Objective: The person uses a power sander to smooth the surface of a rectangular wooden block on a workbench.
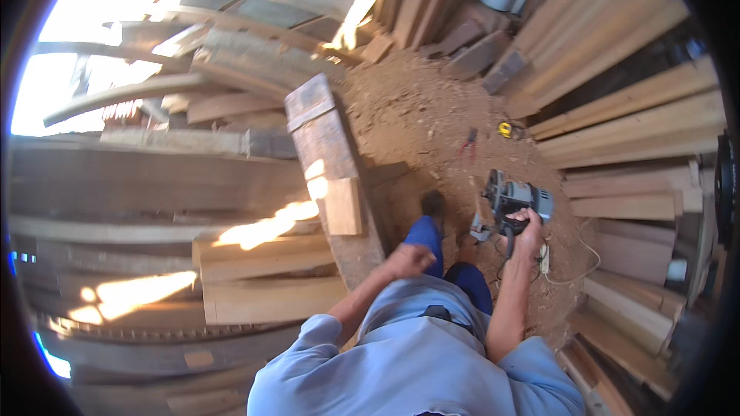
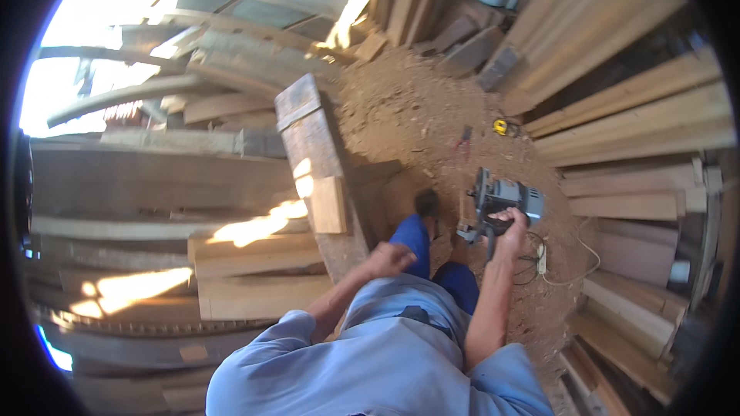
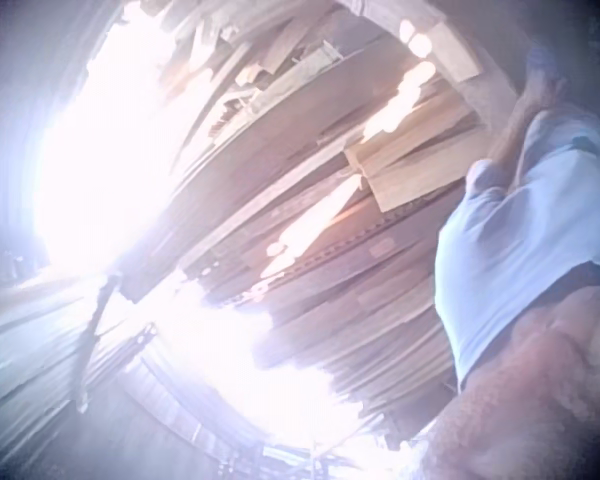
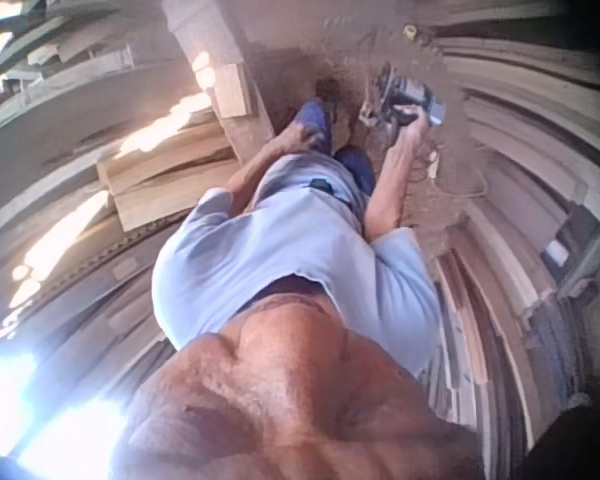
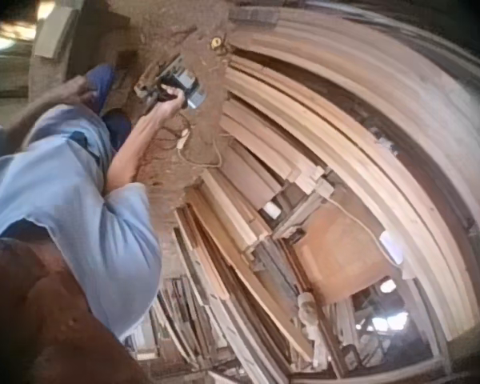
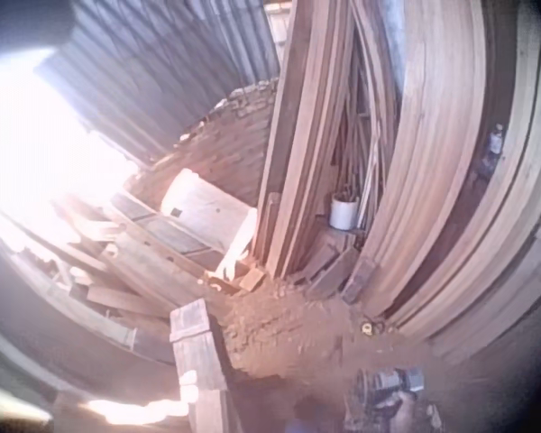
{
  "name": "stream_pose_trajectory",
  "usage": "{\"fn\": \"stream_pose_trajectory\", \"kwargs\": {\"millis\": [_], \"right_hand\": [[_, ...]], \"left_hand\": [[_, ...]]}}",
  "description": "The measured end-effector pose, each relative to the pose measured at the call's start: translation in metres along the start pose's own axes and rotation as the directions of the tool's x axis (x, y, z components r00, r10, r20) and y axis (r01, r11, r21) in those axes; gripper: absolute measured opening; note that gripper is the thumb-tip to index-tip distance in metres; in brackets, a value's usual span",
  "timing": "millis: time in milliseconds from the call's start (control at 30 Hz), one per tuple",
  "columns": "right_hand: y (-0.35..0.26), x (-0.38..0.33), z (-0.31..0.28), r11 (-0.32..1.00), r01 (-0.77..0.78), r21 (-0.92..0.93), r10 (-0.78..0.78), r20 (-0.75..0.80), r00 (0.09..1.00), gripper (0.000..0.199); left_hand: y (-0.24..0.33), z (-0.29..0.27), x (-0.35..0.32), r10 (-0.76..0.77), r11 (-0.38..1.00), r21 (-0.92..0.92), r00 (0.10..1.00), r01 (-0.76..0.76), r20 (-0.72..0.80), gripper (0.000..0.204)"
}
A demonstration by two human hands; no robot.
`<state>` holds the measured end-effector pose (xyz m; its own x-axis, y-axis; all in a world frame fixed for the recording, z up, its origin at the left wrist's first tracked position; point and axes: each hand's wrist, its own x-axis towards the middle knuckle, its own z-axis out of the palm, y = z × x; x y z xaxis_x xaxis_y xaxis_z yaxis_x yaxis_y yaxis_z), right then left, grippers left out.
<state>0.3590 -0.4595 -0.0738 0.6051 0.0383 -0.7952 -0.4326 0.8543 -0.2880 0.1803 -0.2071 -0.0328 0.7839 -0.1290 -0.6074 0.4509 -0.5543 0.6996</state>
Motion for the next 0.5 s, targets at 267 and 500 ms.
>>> {"fn": "stream_pose_trajectory", "kwargs": {"millis": [267,500], "right_hand": [[0.001,-0.077,0.044,0.938,0.115,0.328,-0.129,0.024,0.991,0.009],[0.007,-0.135,0.035,0.866,0.129,0.483,-0.195,0.09,0.977,0.014]], "left_hand": [[0.058,0.159,0.116,0.175,0.569,-0.822,0.981,-0.029,0.086,0.007],[0.089,0.079,0.108,0.256,0.866,-0.414,0.96,-0.28,-0.113,0.022]]}}
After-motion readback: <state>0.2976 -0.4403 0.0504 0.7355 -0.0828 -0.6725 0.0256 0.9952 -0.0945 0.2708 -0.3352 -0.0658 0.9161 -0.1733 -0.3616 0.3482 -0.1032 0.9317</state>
